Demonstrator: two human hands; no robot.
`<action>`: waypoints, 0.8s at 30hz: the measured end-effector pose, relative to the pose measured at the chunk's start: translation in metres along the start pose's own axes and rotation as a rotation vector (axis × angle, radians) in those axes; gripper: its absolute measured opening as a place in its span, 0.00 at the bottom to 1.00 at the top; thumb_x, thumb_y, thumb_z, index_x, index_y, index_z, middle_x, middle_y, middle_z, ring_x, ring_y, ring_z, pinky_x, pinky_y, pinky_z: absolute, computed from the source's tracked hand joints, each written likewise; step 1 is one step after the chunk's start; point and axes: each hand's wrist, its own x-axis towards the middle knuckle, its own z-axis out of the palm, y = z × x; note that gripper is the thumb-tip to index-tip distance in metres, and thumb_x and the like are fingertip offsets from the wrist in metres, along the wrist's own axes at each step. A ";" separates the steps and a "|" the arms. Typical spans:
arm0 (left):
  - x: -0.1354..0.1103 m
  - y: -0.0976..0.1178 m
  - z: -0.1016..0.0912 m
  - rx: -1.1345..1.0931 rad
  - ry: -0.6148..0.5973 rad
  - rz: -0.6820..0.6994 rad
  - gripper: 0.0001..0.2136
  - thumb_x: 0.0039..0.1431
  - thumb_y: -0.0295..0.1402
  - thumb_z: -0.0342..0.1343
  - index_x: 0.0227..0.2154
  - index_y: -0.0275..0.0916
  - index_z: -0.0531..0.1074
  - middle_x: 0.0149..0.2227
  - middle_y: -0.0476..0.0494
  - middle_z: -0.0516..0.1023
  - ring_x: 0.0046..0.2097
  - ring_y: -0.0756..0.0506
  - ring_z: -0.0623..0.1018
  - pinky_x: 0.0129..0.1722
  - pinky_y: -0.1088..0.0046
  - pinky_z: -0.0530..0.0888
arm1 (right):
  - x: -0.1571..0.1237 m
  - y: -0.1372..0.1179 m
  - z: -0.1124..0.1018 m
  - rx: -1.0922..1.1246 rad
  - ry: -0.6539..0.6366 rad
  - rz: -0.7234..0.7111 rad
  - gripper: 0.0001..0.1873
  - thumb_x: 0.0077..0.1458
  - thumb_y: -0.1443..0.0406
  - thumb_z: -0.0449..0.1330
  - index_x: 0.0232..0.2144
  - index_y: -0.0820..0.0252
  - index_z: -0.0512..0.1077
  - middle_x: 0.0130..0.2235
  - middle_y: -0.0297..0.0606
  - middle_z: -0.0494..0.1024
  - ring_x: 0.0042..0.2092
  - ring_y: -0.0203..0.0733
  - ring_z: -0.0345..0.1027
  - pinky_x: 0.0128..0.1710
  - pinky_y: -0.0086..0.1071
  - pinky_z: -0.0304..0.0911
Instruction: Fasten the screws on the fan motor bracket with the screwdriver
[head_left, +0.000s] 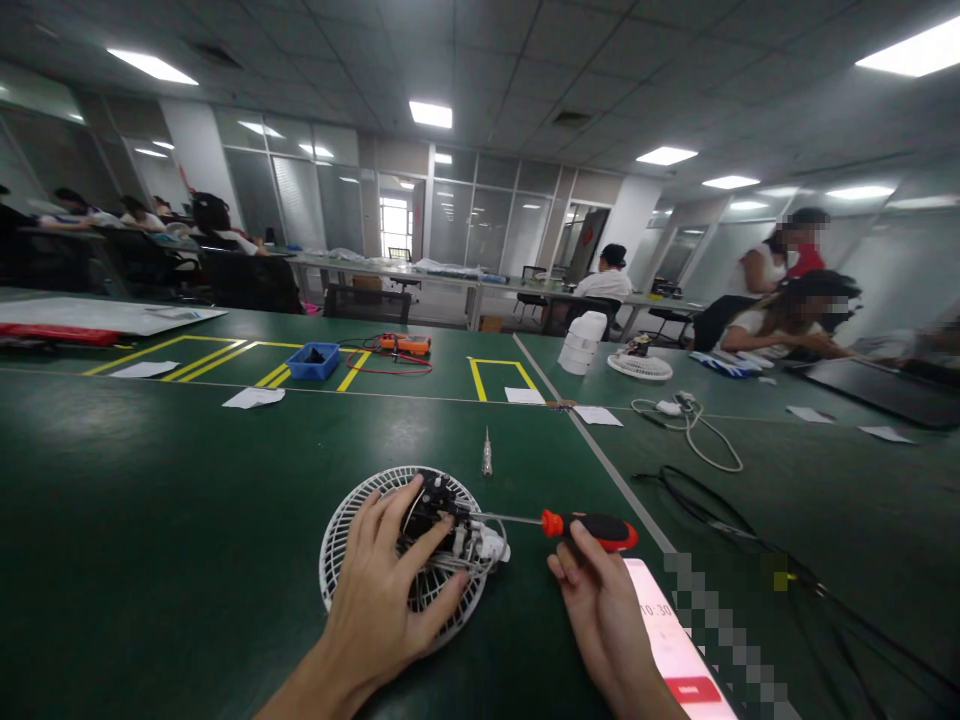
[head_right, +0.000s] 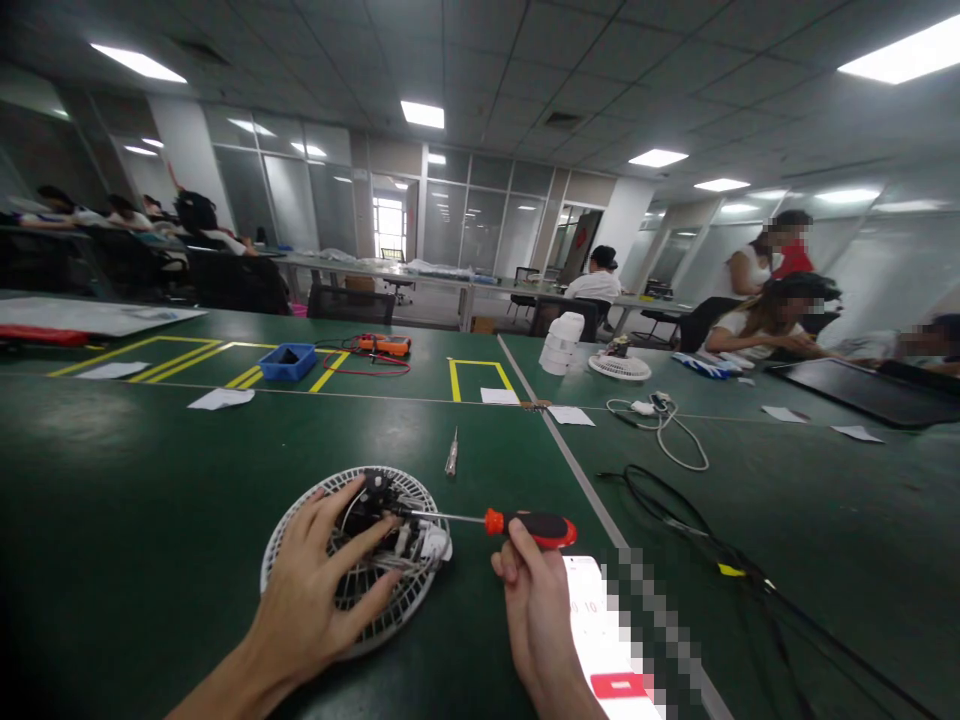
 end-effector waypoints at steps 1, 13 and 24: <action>0.003 0.002 0.001 0.000 0.019 -0.013 0.16 0.60 0.37 0.61 0.51 0.46 0.77 0.67 0.35 0.62 0.62 0.33 0.69 0.61 0.37 0.68 | 0.000 0.000 0.000 -0.003 0.006 -0.002 0.22 0.39 0.60 0.79 0.23 0.56 0.67 0.22 0.23 0.59 0.24 0.32 0.45 0.25 0.30 0.54; 0.022 0.006 0.011 -0.050 0.202 -0.063 0.05 0.59 0.28 0.61 0.34 0.41 0.70 0.53 0.39 0.73 0.60 0.36 0.71 0.66 0.38 0.63 | -0.003 0.004 0.003 0.058 0.055 0.038 0.21 0.37 0.63 0.77 0.23 0.55 0.66 0.23 0.23 0.62 0.24 0.33 0.49 0.26 0.32 0.57; 0.016 0.002 0.018 -0.061 0.034 -0.103 0.19 0.64 0.31 0.56 0.57 0.44 0.67 0.61 0.37 0.68 0.62 0.35 0.69 0.60 0.47 0.72 | -0.004 0.005 0.005 0.071 0.064 0.049 0.20 0.38 0.64 0.75 0.22 0.55 0.65 0.22 0.23 0.63 0.24 0.33 0.52 0.27 0.32 0.59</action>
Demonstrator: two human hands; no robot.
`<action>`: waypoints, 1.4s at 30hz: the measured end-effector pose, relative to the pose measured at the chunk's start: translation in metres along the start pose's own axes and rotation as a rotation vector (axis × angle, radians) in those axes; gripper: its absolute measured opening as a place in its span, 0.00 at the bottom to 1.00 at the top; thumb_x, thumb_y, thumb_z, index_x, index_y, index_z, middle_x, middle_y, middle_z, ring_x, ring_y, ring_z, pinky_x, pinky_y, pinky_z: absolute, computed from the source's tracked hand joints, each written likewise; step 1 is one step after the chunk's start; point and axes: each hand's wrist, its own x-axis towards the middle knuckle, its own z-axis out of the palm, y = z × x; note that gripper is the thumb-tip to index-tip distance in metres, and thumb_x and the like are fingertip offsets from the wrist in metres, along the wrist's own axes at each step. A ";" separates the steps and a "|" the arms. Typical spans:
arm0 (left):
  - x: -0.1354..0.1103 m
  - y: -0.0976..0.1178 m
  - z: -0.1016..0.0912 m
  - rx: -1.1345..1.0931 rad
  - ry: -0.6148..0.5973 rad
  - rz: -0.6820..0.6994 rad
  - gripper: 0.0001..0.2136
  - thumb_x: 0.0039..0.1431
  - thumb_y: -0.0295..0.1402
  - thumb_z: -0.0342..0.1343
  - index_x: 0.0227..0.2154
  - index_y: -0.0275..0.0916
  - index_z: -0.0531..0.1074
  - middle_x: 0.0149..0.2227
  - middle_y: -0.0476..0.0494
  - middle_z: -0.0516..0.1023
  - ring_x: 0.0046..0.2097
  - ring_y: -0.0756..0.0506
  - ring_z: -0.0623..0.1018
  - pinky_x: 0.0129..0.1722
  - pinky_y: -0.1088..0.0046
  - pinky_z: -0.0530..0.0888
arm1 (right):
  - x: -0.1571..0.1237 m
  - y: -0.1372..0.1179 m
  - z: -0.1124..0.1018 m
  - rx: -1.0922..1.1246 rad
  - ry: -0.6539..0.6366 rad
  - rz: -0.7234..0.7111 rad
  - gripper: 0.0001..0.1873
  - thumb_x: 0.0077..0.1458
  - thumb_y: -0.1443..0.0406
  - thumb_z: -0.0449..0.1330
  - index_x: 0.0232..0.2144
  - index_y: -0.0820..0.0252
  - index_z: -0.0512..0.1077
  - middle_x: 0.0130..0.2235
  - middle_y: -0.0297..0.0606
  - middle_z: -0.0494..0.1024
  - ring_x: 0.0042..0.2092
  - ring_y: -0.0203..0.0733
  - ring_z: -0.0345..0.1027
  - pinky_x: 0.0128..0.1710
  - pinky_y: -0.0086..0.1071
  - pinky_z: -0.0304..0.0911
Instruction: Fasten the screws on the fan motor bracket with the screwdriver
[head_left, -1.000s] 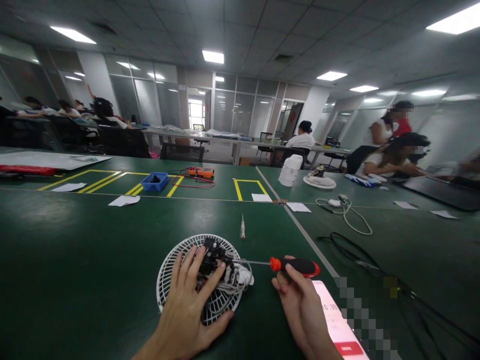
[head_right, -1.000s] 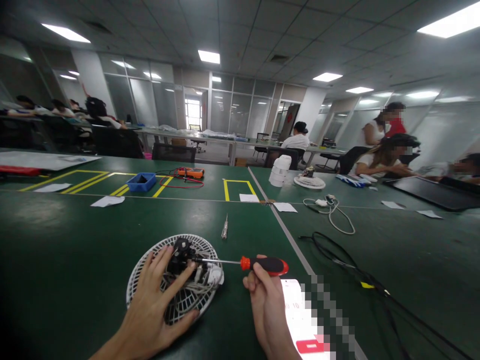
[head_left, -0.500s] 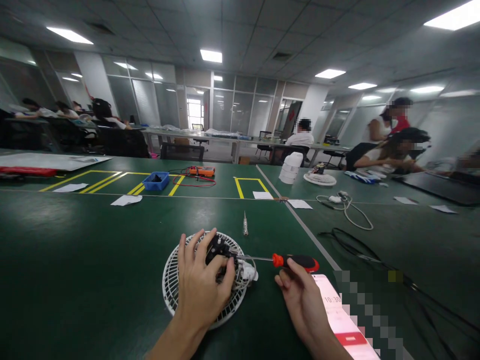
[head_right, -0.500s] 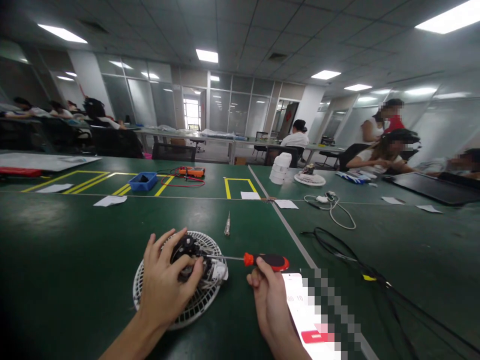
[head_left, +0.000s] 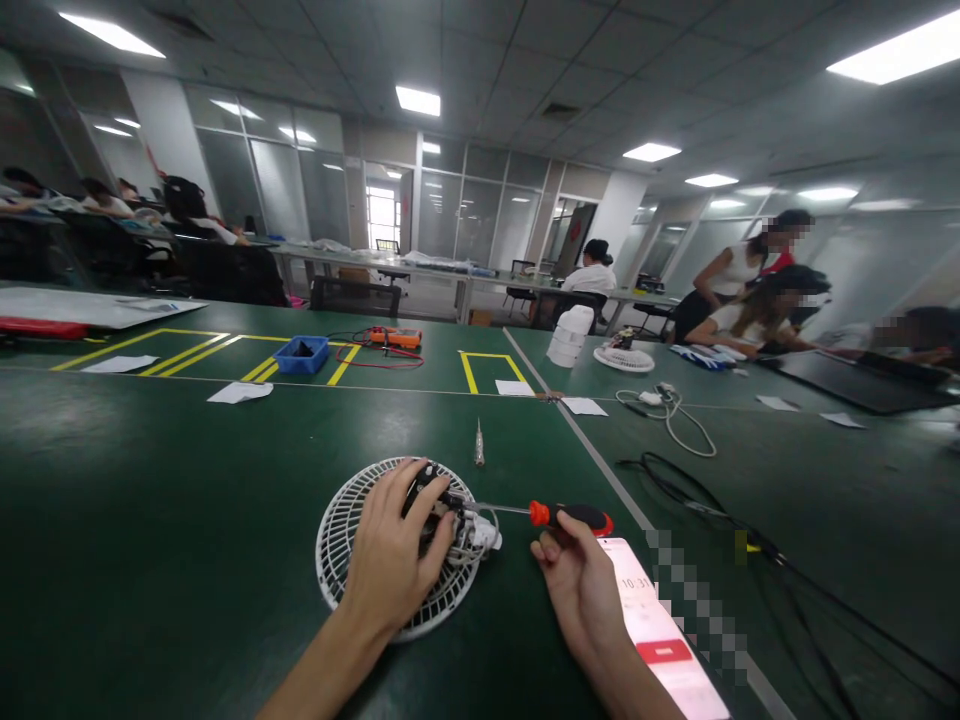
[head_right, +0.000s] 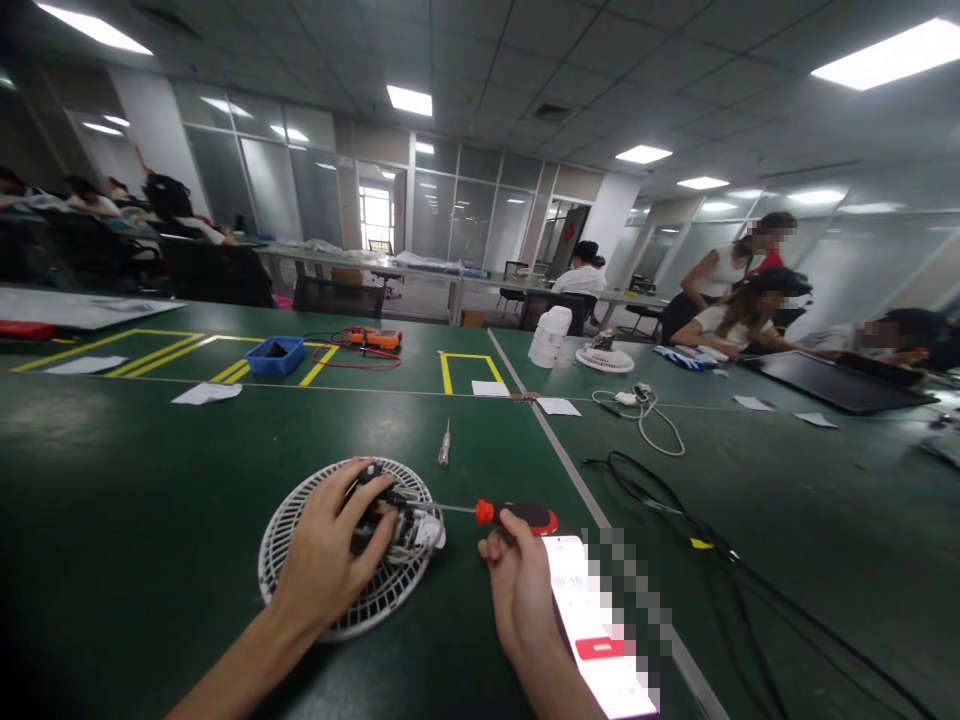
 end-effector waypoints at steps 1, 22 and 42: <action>0.000 -0.001 -0.001 -0.008 0.000 -0.003 0.18 0.65 0.31 0.56 0.57 0.44 0.67 0.60 0.38 0.69 0.62 0.35 0.70 0.60 0.47 0.72 | 0.000 0.001 0.000 -0.008 -0.002 0.001 0.19 0.39 0.63 0.75 0.21 0.55 0.65 0.22 0.24 0.63 0.24 0.33 0.52 0.28 0.32 0.59; -0.008 -0.007 0.004 -0.066 0.095 -0.076 0.18 0.67 0.29 0.55 0.59 0.45 0.68 0.60 0.39 0.67 0.60 0.40 0.71 0.58 0.56 0.76 | 0.026 0.004 0.000 -0.005 -0.119 -0.037 0.22 0.34 0.61 0.80 0.23 0.56 0.70 0.23 0.25 0.65 0.25 0.33 0.54 0.26 0.29 0.58; -0.013 -0.005 0.002 -0.039 0.118 -0.119 0.24 0.66 0.34 0.58 0.63 0.45 0.62 0.60 0.36 0.65 0.59 0.38 0.73 0.53 0.58 0.79 | 0.008 0.008 -0.002 -0.002 0.036 0.053 0.24 0.32 0.58 0.82 0.24 0.56 0.70 0.22 0.28 0.70 0.24 0.32 0.55 0.23 0.26 0.59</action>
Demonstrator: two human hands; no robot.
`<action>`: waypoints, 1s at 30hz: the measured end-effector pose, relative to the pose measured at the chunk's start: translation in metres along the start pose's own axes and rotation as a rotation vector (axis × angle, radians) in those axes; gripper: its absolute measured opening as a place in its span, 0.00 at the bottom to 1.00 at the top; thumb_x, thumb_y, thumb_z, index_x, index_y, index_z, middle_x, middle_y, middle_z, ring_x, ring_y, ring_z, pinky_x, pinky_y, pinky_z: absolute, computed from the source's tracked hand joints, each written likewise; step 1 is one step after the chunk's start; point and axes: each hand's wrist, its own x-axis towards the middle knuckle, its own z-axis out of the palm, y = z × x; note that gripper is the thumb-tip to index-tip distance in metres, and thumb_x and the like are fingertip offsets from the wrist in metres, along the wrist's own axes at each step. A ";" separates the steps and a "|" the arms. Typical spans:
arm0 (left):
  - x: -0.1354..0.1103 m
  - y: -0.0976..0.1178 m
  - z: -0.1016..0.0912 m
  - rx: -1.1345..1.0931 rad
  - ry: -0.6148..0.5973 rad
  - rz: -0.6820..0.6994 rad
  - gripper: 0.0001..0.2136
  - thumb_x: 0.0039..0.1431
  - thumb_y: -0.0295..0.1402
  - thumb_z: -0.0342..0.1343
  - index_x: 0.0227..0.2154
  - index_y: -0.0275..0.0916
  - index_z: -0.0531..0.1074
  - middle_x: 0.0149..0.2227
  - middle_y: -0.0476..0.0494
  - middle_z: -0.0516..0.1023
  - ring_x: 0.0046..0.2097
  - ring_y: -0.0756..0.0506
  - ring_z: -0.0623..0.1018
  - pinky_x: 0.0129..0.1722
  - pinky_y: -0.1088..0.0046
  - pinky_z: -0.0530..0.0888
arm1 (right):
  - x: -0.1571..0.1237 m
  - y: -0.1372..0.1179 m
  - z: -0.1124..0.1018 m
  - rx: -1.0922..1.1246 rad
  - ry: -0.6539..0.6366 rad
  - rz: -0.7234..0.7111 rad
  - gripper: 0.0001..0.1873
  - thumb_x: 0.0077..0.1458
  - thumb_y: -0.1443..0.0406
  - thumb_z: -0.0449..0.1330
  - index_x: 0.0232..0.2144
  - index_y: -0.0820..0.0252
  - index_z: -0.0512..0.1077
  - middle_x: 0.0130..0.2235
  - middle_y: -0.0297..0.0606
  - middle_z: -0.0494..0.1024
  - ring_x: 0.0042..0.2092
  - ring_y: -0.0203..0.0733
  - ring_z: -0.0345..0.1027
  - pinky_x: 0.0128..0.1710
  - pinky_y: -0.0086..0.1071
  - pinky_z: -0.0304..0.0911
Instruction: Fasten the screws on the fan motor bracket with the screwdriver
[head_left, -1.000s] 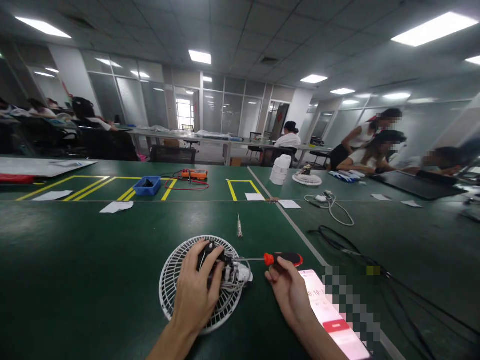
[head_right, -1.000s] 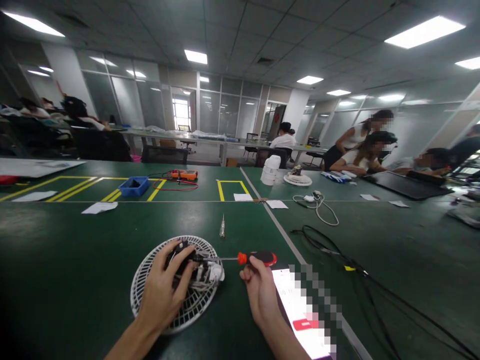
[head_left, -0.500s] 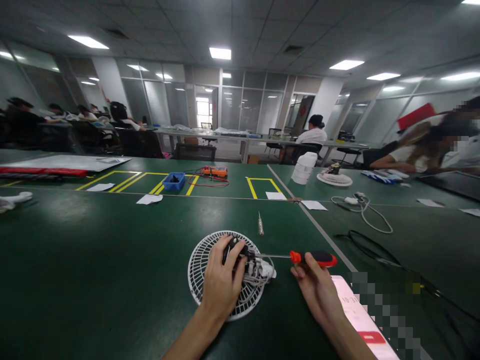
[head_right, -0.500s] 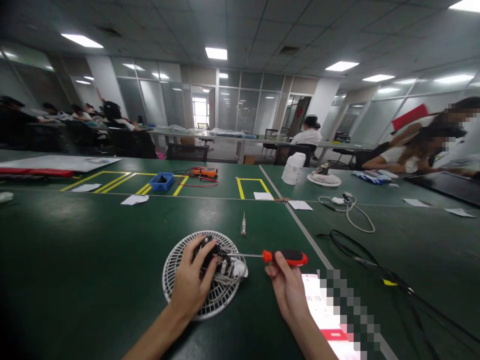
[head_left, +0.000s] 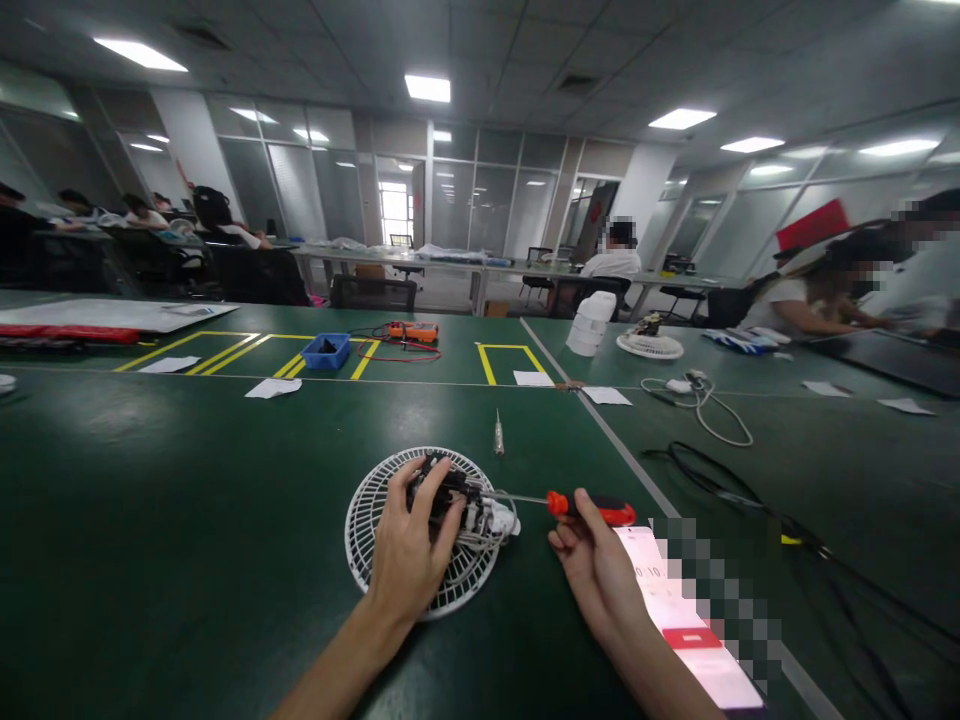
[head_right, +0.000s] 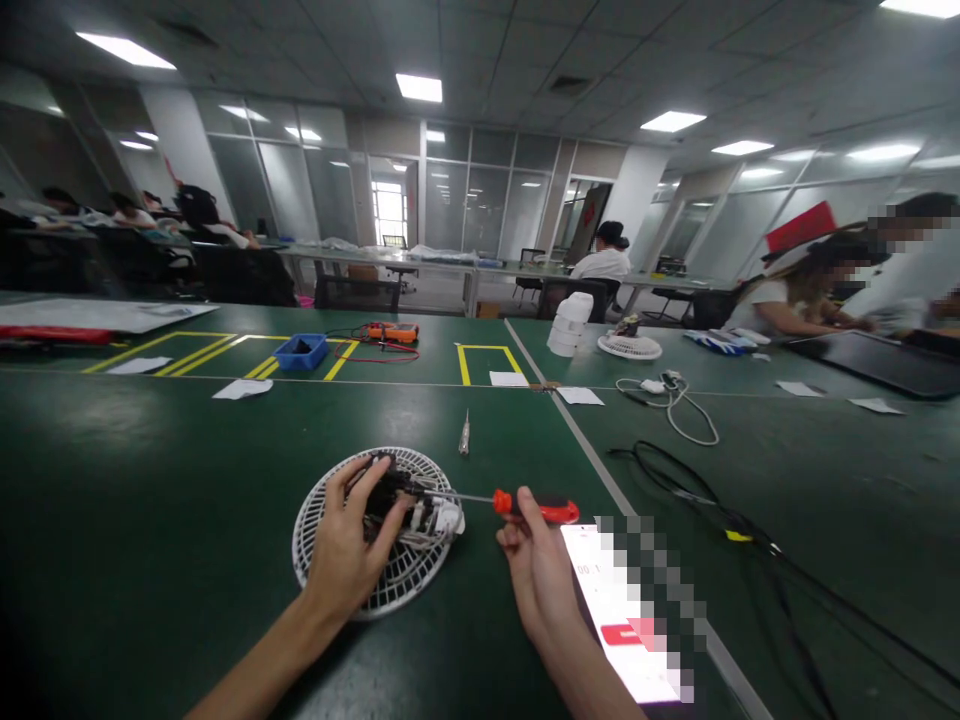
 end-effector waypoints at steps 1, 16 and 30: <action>0.000 0.000 0.000 -0.001 -0.004 0.007 0.24 0.65 0.34 0.58 0.63 0.45 0.62 0.60 0.36 0.65 0.60 0.38 0.72 0.54 0.57 0.79 | 0.000 0.000 0.001 0.001 -0.001 0.003 0.24 0.32 0.58 0.81 0.23 0.56 0.70 0.22 0.28 0.70 0.24 0.32 0.54 0.22 0.26 0.59; 0.002 0.006 -0.009 0.113 0.078 0.143 0.11 0.59 0.30 0.64 0.45 0.41 0.76 0.63 0.36 0.55 0.71 0.24 0.54 0.65 0.36 0.64 | 0.002 0.009 -0.004 -0.037 -0.008 0.049 0.22 0.41 0.52 0.78 0.22 0.56 0.70 0.20 0.29 0.69 0.23 0.32 0.55 0.22 0.27 0.59; -0.002 0.003 -0.006 0.103 -0.018 0.137 0.12 0.63 0.33 0.60 0.49 0.41 0.73 0.64 0.34 0.61 0.63 0.35 0.69 0.58 0.51 0.75 | 0.006 0.004 -0.003 -0.112 -0.039 -0.044 0.28 0.39 0.49 0.78 0.17 0.56 0.65 0.16 0.25 0.62 0.21 0.31 0.49 0.20 0.28 0.55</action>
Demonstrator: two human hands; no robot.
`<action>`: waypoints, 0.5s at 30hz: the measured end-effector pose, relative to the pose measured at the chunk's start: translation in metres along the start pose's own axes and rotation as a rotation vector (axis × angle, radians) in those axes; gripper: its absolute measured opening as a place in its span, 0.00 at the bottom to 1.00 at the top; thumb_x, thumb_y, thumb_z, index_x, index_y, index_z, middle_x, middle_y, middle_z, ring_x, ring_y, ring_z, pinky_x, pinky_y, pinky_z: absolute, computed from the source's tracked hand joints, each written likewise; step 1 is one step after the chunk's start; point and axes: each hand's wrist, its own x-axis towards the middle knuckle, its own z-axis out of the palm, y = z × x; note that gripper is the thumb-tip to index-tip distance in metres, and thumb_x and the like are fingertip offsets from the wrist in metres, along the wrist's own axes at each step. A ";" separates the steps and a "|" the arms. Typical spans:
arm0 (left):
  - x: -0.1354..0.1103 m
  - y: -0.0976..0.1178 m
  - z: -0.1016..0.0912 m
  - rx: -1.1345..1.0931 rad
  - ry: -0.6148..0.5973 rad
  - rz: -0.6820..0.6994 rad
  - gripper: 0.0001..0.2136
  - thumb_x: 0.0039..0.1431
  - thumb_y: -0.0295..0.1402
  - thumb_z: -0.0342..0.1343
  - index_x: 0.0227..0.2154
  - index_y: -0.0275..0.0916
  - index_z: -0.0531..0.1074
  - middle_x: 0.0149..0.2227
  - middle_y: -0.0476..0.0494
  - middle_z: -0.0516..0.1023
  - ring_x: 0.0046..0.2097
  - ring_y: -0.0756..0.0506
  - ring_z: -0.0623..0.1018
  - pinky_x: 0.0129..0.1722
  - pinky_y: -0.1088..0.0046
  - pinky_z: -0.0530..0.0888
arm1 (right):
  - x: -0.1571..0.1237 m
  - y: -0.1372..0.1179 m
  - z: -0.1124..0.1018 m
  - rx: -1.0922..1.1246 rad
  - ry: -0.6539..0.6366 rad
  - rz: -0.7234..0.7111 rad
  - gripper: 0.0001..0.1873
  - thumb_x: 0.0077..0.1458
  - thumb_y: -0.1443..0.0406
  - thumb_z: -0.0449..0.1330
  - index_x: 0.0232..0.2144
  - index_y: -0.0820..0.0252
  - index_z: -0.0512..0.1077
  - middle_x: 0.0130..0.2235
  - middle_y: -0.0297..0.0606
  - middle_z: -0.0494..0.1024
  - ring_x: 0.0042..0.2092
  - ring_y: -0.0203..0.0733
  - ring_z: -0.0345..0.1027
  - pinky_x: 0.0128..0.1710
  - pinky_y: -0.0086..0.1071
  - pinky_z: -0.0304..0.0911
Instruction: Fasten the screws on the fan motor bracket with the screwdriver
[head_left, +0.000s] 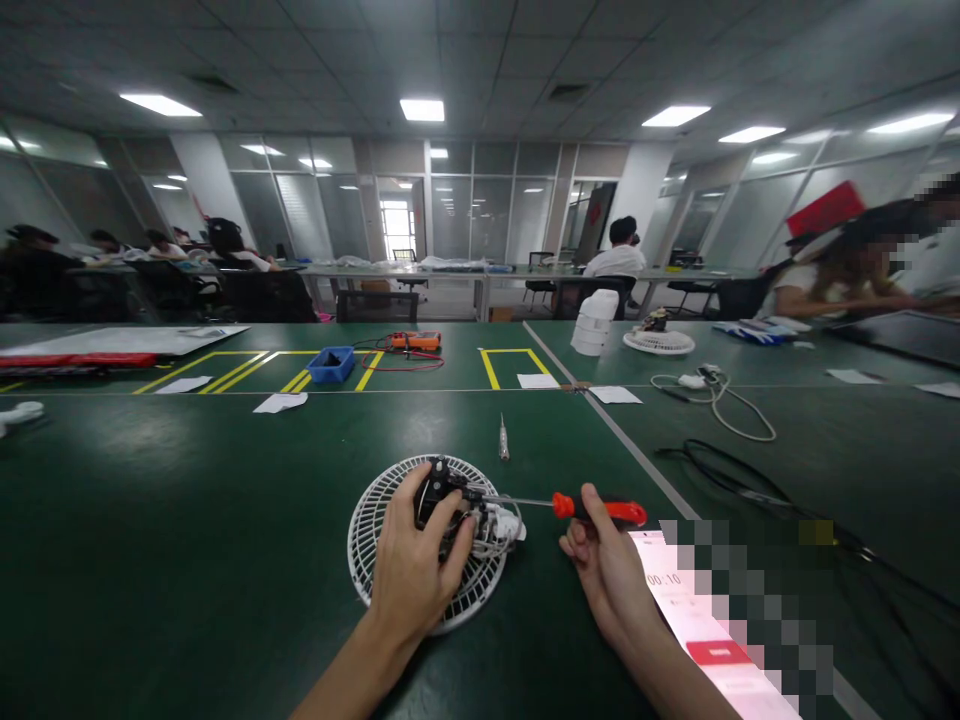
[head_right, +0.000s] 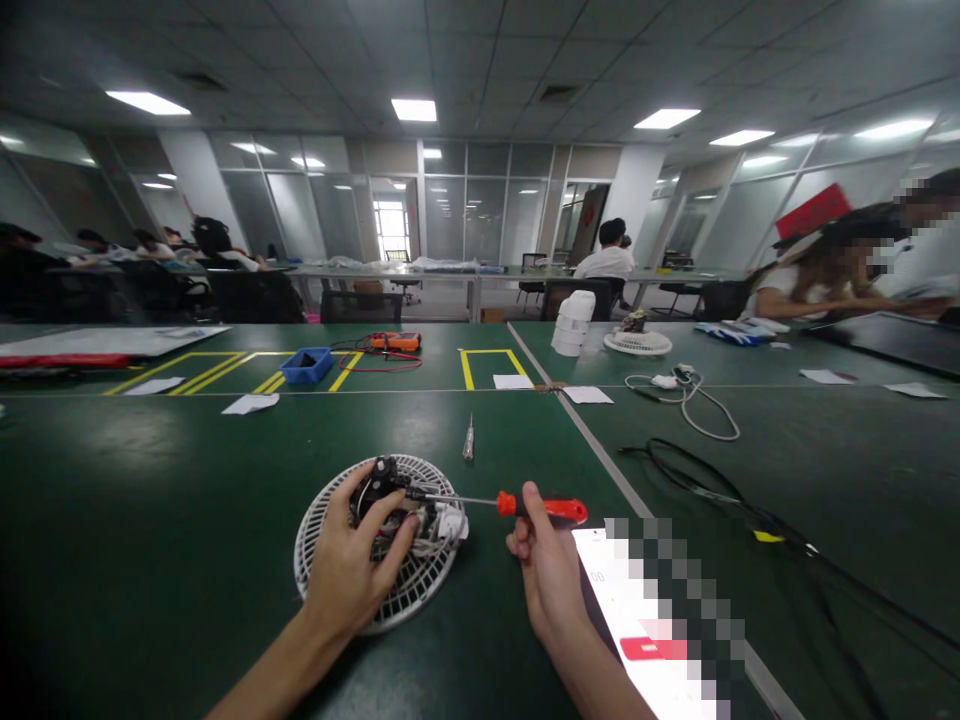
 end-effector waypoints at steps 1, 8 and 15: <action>0.000 0.000 0.000 -0.003 0.003 -0.005 0.12 0.63 0.33 0.59 0.49 0.41 0.74 0.64 0.34 0.60 0.63 0.35 0.69 0.58 0.52 0.76 | 0.000 -0.001 0.000 -0.005 0.000 -0.003 0.27 0.38 0.49 0.78 0.18 0.56 0.66 0.16 0.25 0.63 0.21 0.31 0.51 0.21 0.28 0.55; -0.001 0.002 0.000 -0.031 0.002 -0.037 0.12 0.64 0.33 0.59 0.49 0.42 0.75 0.65 0.35 0.58 0.64 0.35 0.69 0.57 0.53 0.77 | -0.001 -0.010 0.002 -0.012 0.019 0.029 0.26 0.31 0.52 0.80 0.29 0.57 0.75 0.31 0.38 0.81 0.34 0.44 0.73 0.32 0.34 0.68; 0.000 0.004 0.000 -0.041 0.014 -0.047 0.11 0.63 0.31 0.59 0.48 0.42 0.75 0.64 0.35 0.60 0.62 0.36 0.70 0.57 0.53 0.77 | -0.002 -0.013 -0.003 0.034 -0.066 -0.017 0.20 0.36 0.55 0.77 0.28 0.55 0.75 0.28 0.36 0.78 0.31 0.43 0.69 0.31 0.36 0.67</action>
